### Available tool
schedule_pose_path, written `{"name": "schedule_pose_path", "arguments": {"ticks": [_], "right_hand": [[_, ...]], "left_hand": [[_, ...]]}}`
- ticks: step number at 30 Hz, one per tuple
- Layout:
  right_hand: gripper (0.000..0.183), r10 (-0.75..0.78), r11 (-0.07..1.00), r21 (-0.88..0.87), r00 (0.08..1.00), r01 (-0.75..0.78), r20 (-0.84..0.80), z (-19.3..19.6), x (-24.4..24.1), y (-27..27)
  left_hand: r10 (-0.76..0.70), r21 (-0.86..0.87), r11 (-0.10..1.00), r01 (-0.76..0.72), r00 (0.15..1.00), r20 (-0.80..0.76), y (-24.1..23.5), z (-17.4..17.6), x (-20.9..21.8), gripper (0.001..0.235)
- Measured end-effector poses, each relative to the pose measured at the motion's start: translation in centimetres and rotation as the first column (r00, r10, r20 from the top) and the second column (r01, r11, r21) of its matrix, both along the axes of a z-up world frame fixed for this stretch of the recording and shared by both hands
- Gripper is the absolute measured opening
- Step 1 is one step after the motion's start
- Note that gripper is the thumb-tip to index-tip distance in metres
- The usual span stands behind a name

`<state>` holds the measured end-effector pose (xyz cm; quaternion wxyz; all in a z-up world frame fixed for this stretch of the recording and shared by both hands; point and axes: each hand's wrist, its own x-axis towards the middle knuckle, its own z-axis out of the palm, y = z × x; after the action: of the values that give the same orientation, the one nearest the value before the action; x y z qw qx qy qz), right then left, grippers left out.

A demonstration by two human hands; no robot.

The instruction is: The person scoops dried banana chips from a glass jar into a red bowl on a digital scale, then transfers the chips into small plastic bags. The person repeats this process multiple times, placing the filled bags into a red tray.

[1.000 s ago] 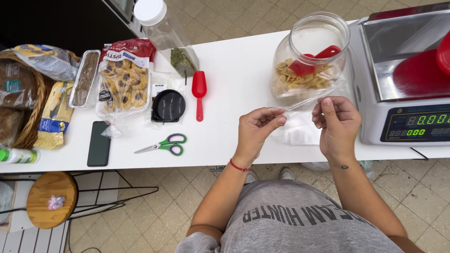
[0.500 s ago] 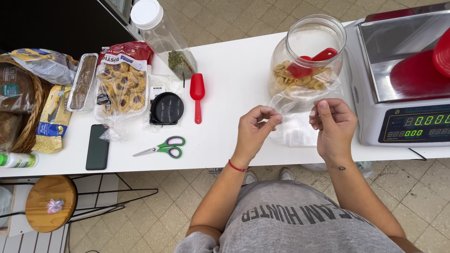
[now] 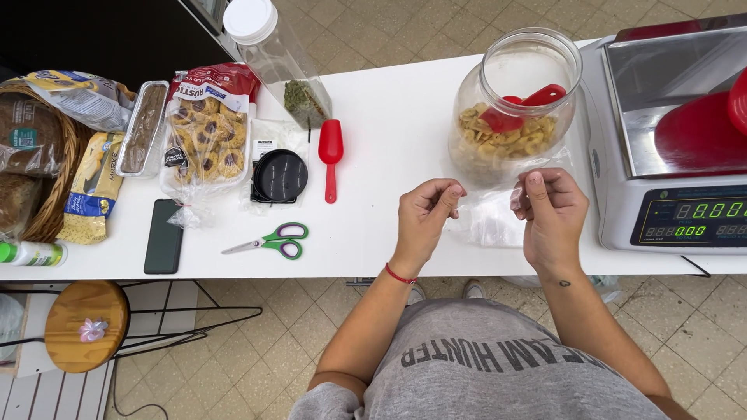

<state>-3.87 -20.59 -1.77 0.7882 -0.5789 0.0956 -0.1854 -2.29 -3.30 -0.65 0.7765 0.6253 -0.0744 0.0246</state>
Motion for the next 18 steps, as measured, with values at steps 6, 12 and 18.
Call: {"name": "schedule_pose_path", "arguments": {"ticks": [6,12,18], "right_hand": [[0.016,0.002,1.000,0.003,1.000,-0.002,-0.014,-0.5,0.0,-0.1],[0.016,0.018,1.000,-0.015,0.999,-0.018,-0.030,-0.2,-0.2,0.4],[0.016,0.003,1.000,0.008,1.000,-0.002,-0.031,-0.7,0.1,-0.2]], "left_hand": [[0.043,0.224,0.972,-0.075,0.989,0.145,-0.1,-0.1,0.5,0.030],[0.057,0.179,0.981,-0.078,0.991,0.122,0.0,-2.2,1.1,0.040],[-0.027,0.018,0.999,0.027,0.999,0.036,0.5,0.8,0.4,0.010]]}}
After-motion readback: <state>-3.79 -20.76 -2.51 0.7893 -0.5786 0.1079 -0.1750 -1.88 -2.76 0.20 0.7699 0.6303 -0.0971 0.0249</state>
